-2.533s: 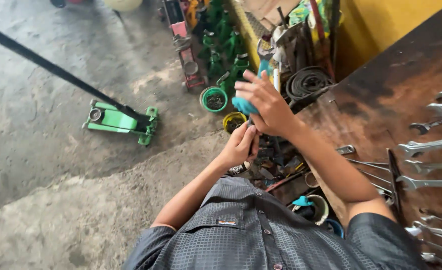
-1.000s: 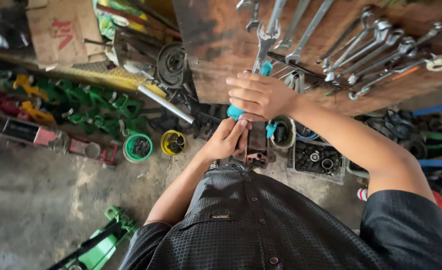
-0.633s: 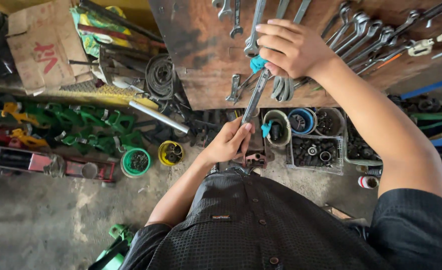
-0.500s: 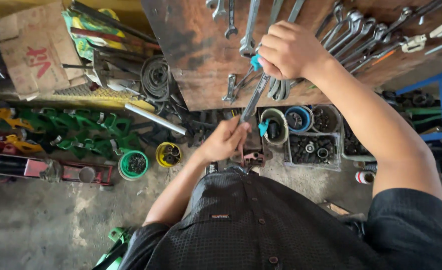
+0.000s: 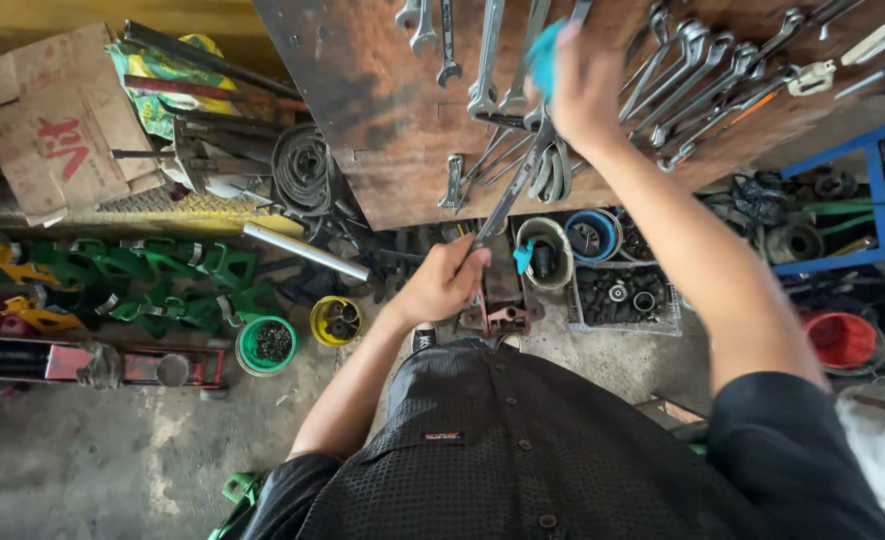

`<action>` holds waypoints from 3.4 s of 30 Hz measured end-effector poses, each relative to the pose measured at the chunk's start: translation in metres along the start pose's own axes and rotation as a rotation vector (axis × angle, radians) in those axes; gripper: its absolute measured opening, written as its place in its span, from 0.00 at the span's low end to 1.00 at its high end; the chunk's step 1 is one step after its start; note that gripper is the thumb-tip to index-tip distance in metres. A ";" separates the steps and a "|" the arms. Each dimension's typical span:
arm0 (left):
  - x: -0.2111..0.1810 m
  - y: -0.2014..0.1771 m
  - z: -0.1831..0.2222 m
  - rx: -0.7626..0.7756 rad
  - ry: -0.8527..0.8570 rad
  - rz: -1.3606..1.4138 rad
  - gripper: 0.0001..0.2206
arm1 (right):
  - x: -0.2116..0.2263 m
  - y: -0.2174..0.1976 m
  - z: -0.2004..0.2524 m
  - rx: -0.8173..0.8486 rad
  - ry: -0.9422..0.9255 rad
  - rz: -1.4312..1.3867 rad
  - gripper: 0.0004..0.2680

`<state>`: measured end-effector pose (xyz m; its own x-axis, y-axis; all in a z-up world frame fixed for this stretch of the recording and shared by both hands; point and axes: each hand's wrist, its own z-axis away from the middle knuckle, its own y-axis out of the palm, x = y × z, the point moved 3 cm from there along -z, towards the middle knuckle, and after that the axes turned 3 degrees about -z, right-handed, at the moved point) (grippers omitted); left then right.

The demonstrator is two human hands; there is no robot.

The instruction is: Cleaning and wiping grease off various wrenches using a rag.

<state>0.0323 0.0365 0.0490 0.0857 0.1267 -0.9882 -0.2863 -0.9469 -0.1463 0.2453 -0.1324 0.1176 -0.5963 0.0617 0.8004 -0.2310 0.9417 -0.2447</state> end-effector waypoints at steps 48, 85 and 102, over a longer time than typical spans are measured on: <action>0.040 0.066 -0.063 -0.055 0.038 0.297 0.13 | -0.005 0.021 0.056 -0.208 0.571 -0.743 0.14; 0.033 -0.113 -0.169 -0.485 0.036 0.404 0.11 | -0.009 0.032 0.145 0.365 0.892 -0.722 0.13; 0.083 -0.096 -0.087 -0.274 0.172 0.791 0.14 | 0.012 -0.069 0.121 -0.332 0.067 0.483 0.08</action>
<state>0.1502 0.1122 -0.0150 0.1079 -0.6278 -0.7709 -0.0836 -0.7784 0.6222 0.1610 -0.2365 0.0775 -0.5220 0.5203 0.6759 0.3145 0.8540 -0.4146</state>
